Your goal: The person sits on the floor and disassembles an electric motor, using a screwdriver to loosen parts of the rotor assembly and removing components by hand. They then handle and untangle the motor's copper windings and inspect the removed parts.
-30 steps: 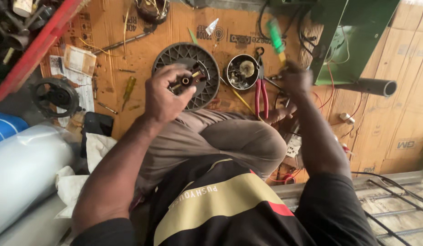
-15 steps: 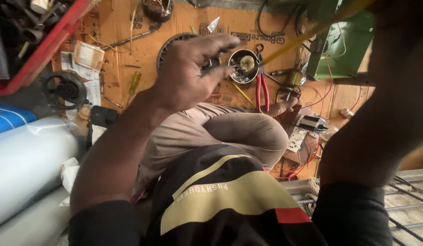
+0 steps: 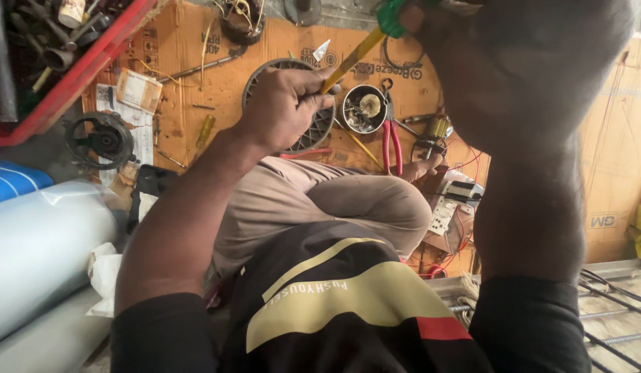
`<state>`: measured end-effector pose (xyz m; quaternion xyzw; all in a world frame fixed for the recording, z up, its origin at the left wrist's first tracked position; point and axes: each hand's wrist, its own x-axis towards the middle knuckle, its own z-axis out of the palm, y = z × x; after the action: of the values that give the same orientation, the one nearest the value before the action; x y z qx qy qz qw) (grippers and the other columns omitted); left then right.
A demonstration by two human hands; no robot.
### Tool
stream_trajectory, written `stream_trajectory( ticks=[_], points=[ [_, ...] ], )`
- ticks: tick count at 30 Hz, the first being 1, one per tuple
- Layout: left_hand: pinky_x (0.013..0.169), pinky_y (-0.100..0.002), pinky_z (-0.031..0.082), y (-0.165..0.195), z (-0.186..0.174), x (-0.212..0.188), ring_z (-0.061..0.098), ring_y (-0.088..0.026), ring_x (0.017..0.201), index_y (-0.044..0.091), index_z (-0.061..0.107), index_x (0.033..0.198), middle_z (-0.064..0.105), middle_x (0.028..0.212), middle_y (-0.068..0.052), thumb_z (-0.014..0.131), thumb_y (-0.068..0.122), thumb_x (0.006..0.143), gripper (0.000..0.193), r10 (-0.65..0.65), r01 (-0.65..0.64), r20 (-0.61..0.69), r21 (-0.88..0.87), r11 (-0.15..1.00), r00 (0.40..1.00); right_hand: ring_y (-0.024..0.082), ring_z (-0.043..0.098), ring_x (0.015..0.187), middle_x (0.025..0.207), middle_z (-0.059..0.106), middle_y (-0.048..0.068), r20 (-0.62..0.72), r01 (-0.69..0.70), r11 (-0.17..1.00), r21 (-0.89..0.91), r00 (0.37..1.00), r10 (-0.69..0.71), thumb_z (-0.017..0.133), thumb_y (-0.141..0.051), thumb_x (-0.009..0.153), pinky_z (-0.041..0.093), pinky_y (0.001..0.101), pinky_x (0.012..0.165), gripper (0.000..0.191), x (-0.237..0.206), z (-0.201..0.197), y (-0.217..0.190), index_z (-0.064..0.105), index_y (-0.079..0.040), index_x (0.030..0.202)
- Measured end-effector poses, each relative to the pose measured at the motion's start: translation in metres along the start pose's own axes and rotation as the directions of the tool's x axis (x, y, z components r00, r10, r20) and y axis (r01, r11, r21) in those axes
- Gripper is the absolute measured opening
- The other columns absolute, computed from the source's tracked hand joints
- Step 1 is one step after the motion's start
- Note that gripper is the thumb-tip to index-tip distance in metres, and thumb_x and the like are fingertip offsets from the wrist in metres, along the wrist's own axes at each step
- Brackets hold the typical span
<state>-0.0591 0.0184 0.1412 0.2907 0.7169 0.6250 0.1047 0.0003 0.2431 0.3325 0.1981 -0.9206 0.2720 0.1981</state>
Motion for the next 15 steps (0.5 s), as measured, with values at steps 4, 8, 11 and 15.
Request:
stream_trajectory(
  ticks=[4, 8, 11, 15],
  points=[
    [0.066, -0.030, 0.055, -0.008, 0.004, 0.000, 0.068, -0.013, 0.067, 0.002, 0.074, 0.120, 0.077, 0.090, -0.017, 0.076, 0.004, 0.094, 0.026, -0.199, 0.192, 0.035, 0.149, 0.970, 0.979, 0.015, 0.068, 0.083, 0.095, 0.071, 0.005, 0.000, -0.001, 0.999, 0.038, 1.000, 0.001, 0.080, -0.001, 0.099, 0.046, 0.0256, 0.071, 0.008, -0.001, 0.006, 0.004, 0.072, -0.002, 0.100],
    [0.074, -0.028, 0.057, -0.013, 0.007, 0.000, 0.071, -0.012, 0.079, 0.003, 0.074, 0.122, 0.079, 0.094, -0.013, 0.074, 0.004, 0.095, 0.027, -0.237, 0.233, 0.035, 0.097, 0.968, 0.971, 0.015, 0.068, 0.088, 0.100, 0.070, 0.006, 0.008, -0.008, 0.998, 0.068, 1.000, 0.007, 0.079, 0.002, 0.100, 0.048, 0.0248, 0.074, 0.010, 0.000, 0.012, 0.006, 0.071, -0.001, 0.104],
    [0.078, -0.026, 0.060, -0.018, 0.008, -0.001, 0.075, -0.008, 0.087, 0.003, 0.071, 0.126, 0.080, 0.102, -0.011, 0.072, 0.002, 0.093, 0.033, -0.159, 0.159, 0.007, 0.014, 0.987, 0.987, 0.015, 0.069, 0.089, 0.102, 0.070, 0.006, 0.015, -0.003, 0.997, 0.072, 1.000, 0.002, 0.079, 0.003, 0.101, 0.049, 0.0248, 0.075, 0.010, 0.000, 0.015, 0.005, 0.071, 0.000, 0.105],
    [0.081, -0.027, 0.060, -0.024, 0.009, -0.002, 0.076, -0.010, 0.090, 0.001, 0.072, 0.125, 0.079, 0.107, -0.014, 0.074, 0.001, 0.093, 0.032, -0.094, 0.094, -0.006, 0.021, 0.995, 0.996, 0.015, 0.069, 0.089, 0.101, 0.071, 0.007, 0.022, 0.009, 0.998, 0.058, 1.000, -0.011, 0.080, 0.004, 0.102, 0.051, 0.0250, 0.076, 0.010, 0.002, 0.017, 0.003, 0.071, 0.001, 0.107]
  ],
)
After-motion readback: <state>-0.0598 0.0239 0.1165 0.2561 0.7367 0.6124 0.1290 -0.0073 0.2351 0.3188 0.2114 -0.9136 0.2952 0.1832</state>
